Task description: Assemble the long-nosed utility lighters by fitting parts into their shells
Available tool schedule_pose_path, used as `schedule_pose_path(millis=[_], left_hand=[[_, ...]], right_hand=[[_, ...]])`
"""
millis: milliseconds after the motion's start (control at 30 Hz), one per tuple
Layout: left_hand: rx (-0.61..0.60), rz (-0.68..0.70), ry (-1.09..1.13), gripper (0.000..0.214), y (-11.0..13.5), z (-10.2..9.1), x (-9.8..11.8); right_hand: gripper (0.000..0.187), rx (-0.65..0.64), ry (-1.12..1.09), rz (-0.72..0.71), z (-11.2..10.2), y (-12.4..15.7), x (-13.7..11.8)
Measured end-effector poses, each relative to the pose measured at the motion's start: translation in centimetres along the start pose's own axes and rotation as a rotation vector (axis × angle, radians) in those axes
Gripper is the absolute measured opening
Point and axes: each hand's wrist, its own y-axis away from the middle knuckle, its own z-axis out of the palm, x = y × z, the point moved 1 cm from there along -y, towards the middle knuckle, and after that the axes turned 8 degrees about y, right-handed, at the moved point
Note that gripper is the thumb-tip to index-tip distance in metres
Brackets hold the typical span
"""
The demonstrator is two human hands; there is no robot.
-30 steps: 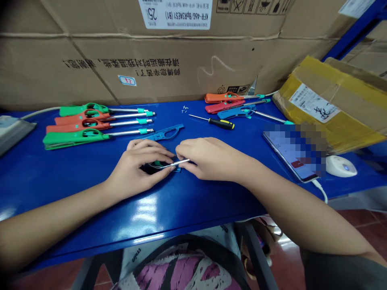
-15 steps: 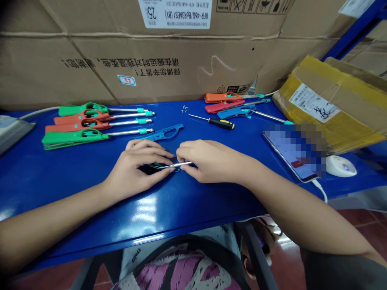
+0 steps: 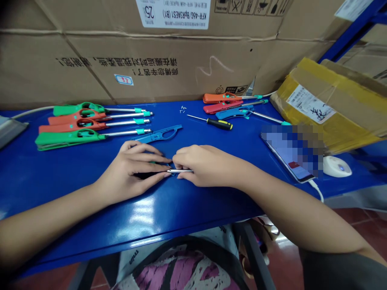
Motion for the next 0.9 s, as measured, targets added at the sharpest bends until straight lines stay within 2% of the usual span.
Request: schedule_pose_path(millis=[200,400,600,733,800,900], left_hand=[[-0.083,0.130,-0.102,0.017,-0.1,-0.5,-0.1],[-0.139,0.226,-0.218,0.020,-0.2,-0.6,0.2],[-0.128,0.209,-0.201,0.020,-0.5,-0.7,0.4],[-0.124,0.248,-0.240,0.019,-0.5,-0.5,0.4],[-0.093,0.251,-0.245,0.018,-0.4,-0.2,0.3],[-0.040,0.181,-0.199,0.019,-0.1,0.1,0.2]], right_hand=[[0.005,0.000,0.043,0.030,0.1,0.0,-0.2],[0.011,0.005,0.187,0.026,0.2,-0.1,-1.0],[0.013,0.007,0.289,0.012,0.3,0.0,-1.0],[0.020,0.093,0.318,-0.030,0.5,-0.1,-0.7],[0.019,0.112,0.275,-0.014,0.6,-0.3,-0.5],[0.016,0.092,0.150,0.057,0.9,-0.7,-0.4]])
